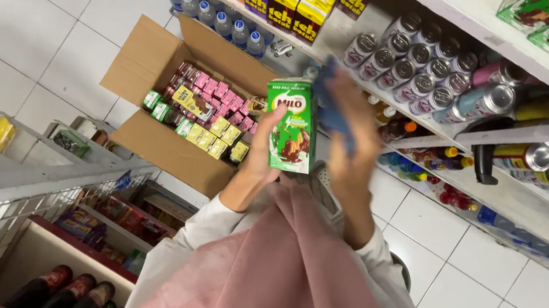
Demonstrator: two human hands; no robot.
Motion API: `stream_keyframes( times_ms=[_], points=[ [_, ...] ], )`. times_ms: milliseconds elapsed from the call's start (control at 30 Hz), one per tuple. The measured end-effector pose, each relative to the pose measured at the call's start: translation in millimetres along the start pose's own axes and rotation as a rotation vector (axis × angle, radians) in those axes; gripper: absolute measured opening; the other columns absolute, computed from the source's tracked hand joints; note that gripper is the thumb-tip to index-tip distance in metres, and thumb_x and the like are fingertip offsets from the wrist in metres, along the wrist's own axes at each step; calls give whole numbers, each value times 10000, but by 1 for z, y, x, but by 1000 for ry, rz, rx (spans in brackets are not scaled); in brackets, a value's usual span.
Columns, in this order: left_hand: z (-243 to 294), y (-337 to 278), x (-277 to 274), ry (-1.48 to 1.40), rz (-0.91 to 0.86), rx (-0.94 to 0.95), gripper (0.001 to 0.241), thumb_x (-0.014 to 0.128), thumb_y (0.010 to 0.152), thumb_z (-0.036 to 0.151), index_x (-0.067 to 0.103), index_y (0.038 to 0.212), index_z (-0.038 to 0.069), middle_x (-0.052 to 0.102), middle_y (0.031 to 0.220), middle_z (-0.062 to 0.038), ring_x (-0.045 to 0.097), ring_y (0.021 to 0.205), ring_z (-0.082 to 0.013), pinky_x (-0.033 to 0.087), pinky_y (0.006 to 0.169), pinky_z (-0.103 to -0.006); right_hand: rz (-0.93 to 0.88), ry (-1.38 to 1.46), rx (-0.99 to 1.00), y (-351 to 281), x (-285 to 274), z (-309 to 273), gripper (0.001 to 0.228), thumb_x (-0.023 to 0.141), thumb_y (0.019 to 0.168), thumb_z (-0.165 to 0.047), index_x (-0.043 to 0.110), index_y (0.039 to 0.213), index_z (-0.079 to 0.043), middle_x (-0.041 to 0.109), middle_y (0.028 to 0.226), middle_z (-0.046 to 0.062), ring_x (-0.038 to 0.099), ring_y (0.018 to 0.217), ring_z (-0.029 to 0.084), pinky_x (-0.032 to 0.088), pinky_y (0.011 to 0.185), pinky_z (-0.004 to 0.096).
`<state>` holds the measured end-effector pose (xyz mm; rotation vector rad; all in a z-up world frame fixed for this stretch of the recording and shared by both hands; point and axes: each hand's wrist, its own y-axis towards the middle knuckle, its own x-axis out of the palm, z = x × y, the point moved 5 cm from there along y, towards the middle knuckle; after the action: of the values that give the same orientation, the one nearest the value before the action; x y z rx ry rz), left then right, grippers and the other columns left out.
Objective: Organize milk cartons on the grocery store shelves and scan a product.
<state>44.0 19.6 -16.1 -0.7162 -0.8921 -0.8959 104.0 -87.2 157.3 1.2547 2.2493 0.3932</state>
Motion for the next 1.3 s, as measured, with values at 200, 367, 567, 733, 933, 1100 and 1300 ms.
stream_keyframes(
  times_ms=[200, 367, 567, 733, 933, 1100, 1300],
  points=[
    [46, 0, 34, -57, 67, 139, 533, 550, 1049, 331, 510, 1459, -8, 681, 1333, -109, 662, 1127, -193, 544, 954, -335, -241, -33, -18, -33, 21, -2, 622, 463, 787, 28, 612, 1390, 15, 578, 1505, 215, 521, 1474, 373, 366, 1263, 460],
    [76, -13, 50, 12, -60, 232, 650, 577, 998, 402, 419, 1507, 32, 636, 1399, -75, 642, 1219, -262, 564, 1016, -400, -174, -52, -100, -83, 5, 39, 281, 699, 835, -122, 717, 1111, -69, 727, 1238, 69, 671, 1324, 259, 521, 1154, 380],
    [97, -50, 74, 922, -367, 597, 781, 772, 860, 339, 478, 1525, 53, 633, 1369, -159, 669, 1180, -333, 583, 1014, -426, 603, 281, 374, -99, -54, 109, 282, 598, 1041, -80, 583, 1319, -34, 624, 1306, 139, 596, 1206, 254, 486, 1047, 363],
    [86, -63, 107, 1633, -439, 890, 865, 906, 745, 319, 535, 1481, 55, 579, 1290, -154, 610, 1094, -349, 527, 921, -456, 120, -156, -42, -26, -29, -33, 384, 483, 975, 37, 637, 1324, -3, 659, 1411, 168, 603, 1374, 320, 445, 1193, 403],
    [91, -59, 108, 1737, -451, 906, 864, 873, 774, 322, 504, 1511, 67, 557, 1296, -143, 575, 1130, -342, 498, 965, -465, -39, -299, -129, -30, -12, -47, 505, 526, 805, 71, 652, 1290, 15, 649, 1378, 193, 573, 1399, 410, 444, 1217, 492],
    [88, -53, 104, 1815, -417, 864, 892, 876, 750, 293, 496, 1529, 87, 564, 1303, -144, 567, 1110, -334, 491, 959, -458, -47, -355, -129, -38, -10, -44, 456, 558, 835, 46, 685, 1271, 5, 678, 1354, 185, 583, 1389, 420, 466, 1196, 488],
    [59, -33, 66, 1336, -132, 679, 723, 789, 832, 133, 503, 1488, 28, 599, 1277, -163, 617, 1117, -316, 526, 962, -400, 24, -170, -311, -60, -12, -20, 392, 557, 803, -174, 711, 1131, -23, 711, 1214, 150, 632, 1284, 389, 506, 1113, 497]
  ],
)
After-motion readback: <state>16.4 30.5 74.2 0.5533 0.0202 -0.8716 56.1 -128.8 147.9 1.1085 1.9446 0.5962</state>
